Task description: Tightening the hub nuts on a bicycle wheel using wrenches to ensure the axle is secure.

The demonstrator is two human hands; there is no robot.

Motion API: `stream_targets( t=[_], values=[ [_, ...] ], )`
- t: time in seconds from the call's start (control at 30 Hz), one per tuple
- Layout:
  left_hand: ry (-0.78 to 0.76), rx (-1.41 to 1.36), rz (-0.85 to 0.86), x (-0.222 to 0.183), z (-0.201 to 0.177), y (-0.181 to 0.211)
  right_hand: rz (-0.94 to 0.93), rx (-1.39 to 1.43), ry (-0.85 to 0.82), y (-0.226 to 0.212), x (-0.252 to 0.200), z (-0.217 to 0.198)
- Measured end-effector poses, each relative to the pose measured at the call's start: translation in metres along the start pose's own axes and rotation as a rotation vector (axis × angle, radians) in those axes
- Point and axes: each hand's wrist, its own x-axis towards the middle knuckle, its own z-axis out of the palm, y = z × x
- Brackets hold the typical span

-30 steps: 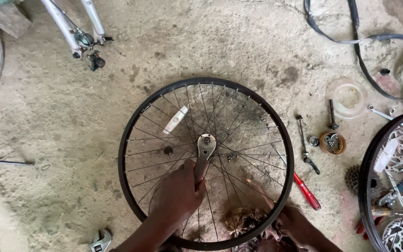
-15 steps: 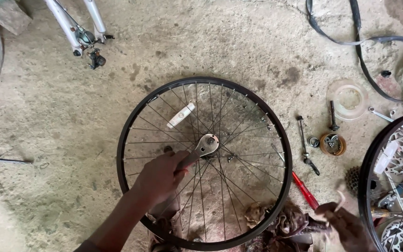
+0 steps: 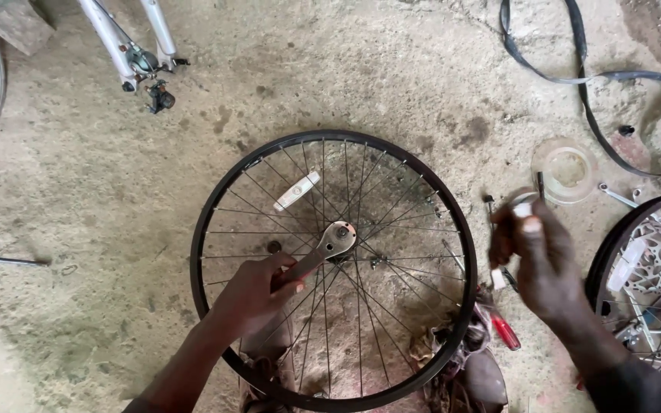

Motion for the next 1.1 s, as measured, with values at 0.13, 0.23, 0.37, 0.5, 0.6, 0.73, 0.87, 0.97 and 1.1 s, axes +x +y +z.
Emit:
stream_targets(
  t=[0.13,0.23,0.37,0.5,0.6,0.73,0.87,0.97,1.1],
  values=[
    [0.001,-0.016,-0.039,-0.002,0.002,0.005,-0.058,0.147,-0.007,-0.003,0.022,0.023],
    [0.052,-0.035,0.039,-0.003,0.007,0.0,-0.262,0.317,0.181,-0.006,0.03,0.019],
    [0.055,-0.062,0.022,-0.001,0.002,-0.004,0.038,-0.55,-0.018,-0.034,0.046,0.043],
    [0.055,-0.065,-0.01,-0.001,0.006,-0.003,0.307,-0.948,-0.628,-0.028,0.055,0.087],
    [0.092,-0.078,-0.024,-0.004,0.002,0.004,-0.014,-0.947,-0.736,0.031,0.074,0.103],
    [0.056,0.025,-0.032,0.002,-0.006,0.003,-0.041,-0.993,-0.824,0.041,0.09,0.109],
    [0.045,0.105,0.019,0.007,-0.024,0.012,-0.109,-1.01,-0.92,0.068,0.099,0.11],
    [0.032,0.119,0.06,0.007,-0.037,0.02,-0.096,-1.022,-0.966,0.076,0.104,0.115],
    [0.022,0.146,0.054,0.018,-0.013,-0.006,-0.086,-1.02,-0.978,0.076,0.103,0.115]
  ],
)
